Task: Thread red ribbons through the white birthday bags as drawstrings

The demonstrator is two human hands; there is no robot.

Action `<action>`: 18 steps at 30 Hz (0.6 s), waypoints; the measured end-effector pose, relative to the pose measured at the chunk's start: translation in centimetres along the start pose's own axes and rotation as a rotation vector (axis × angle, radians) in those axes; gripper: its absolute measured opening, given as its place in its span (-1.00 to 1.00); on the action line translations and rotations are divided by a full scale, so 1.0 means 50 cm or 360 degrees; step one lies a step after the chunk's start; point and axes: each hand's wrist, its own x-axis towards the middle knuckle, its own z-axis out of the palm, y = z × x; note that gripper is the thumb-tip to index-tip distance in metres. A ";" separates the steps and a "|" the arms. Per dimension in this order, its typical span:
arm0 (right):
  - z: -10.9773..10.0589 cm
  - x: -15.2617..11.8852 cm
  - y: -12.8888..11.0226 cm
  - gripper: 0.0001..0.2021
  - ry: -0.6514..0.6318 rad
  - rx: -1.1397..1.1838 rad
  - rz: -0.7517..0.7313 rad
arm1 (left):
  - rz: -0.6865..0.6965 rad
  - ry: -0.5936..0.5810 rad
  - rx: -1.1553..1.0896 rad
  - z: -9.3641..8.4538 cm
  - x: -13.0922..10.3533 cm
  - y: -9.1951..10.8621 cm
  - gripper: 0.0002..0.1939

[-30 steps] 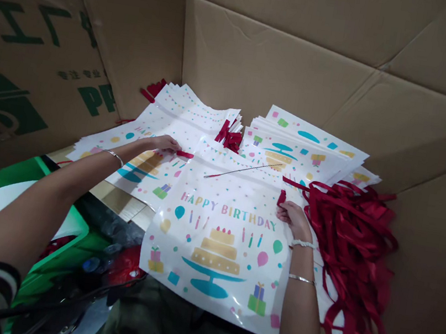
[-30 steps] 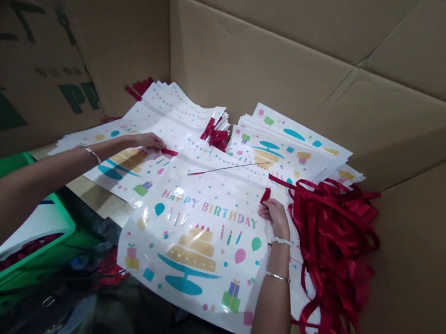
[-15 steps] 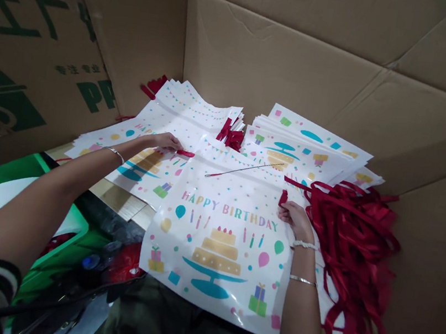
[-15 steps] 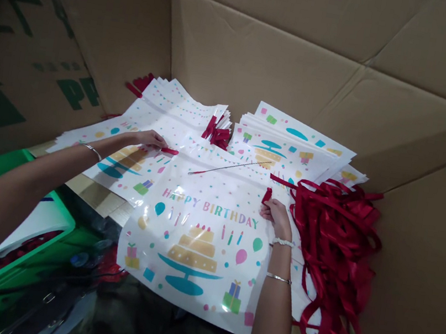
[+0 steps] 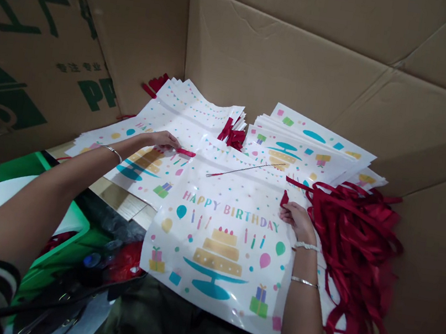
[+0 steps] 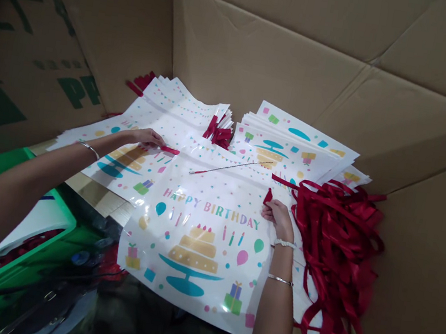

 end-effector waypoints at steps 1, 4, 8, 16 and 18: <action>-0.001 0.002 0.001 -0.79 0.0006 -0.0002 0.0000 | 0.0000 -0.0003 0.0012 -0.001 -0.002 -0.001 -0.78; -0.001 0.006 0.004 -0.78 0.0029 -0.0002 0.0004 | 0.0032 -0.0024 0.0030 -0.001 -0.005 -0.003 -0.76; 0.002 0.003 0.001 -0.75 0.0035 0.0018 0.0013 | 0.0029 -0.0064 0.0047 -0.001 -0.008 -0.003 -0.73; 0.005 -0.005 -0.006 -0.76 0.0048 0.0001 0.0021 | 0.0075 -0.0102 0.0051 -0.004 -0.022 0.000 -0.59; 0.004 -0.003 -0.004 -0.75 0.0045 0.0006 0.0022 | 0.0161 -0.0129 0.0099 -0.002 -0.025 0.000 -0.59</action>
